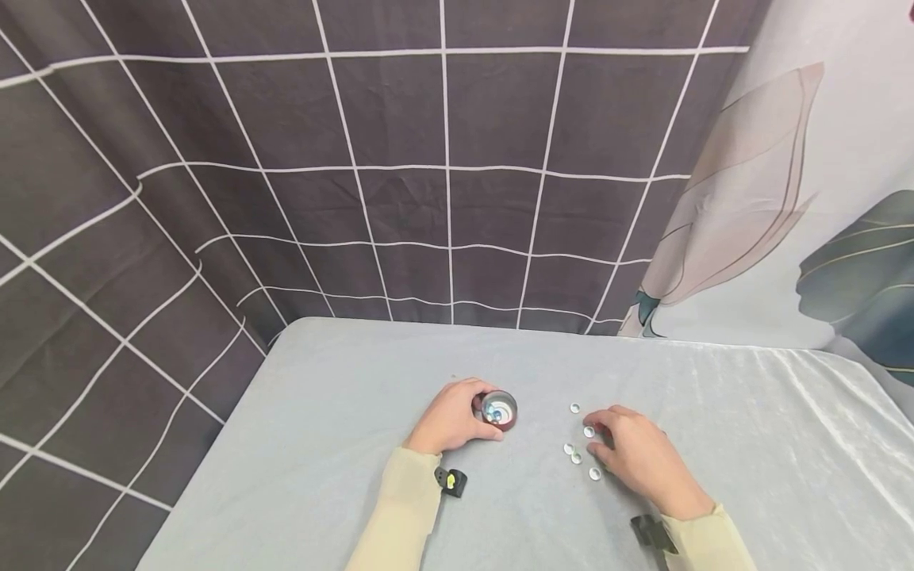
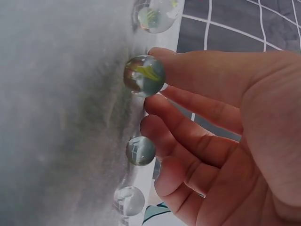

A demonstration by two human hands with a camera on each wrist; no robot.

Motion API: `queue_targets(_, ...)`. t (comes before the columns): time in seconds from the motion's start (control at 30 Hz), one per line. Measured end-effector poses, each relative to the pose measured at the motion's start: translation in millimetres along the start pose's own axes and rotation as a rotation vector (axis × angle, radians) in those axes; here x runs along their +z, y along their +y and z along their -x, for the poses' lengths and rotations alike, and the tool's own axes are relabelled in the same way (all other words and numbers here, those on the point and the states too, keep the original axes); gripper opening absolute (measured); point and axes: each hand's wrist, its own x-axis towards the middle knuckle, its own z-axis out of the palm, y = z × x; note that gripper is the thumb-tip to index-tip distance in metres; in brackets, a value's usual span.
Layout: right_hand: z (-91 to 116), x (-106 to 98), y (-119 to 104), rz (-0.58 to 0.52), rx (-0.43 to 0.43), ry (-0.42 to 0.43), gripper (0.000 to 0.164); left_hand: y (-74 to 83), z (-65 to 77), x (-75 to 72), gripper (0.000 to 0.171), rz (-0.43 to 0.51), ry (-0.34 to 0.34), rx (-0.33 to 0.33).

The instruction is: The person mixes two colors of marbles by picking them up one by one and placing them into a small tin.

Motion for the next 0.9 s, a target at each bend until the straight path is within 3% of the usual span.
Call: queue_targets(0.9, -0.9, 5.8, 1.1, 0.014, 0.005, -0.001, 0.023, -0.6, -1.0, 0.4, 0.058, -0.015, 0.004, 0.009)
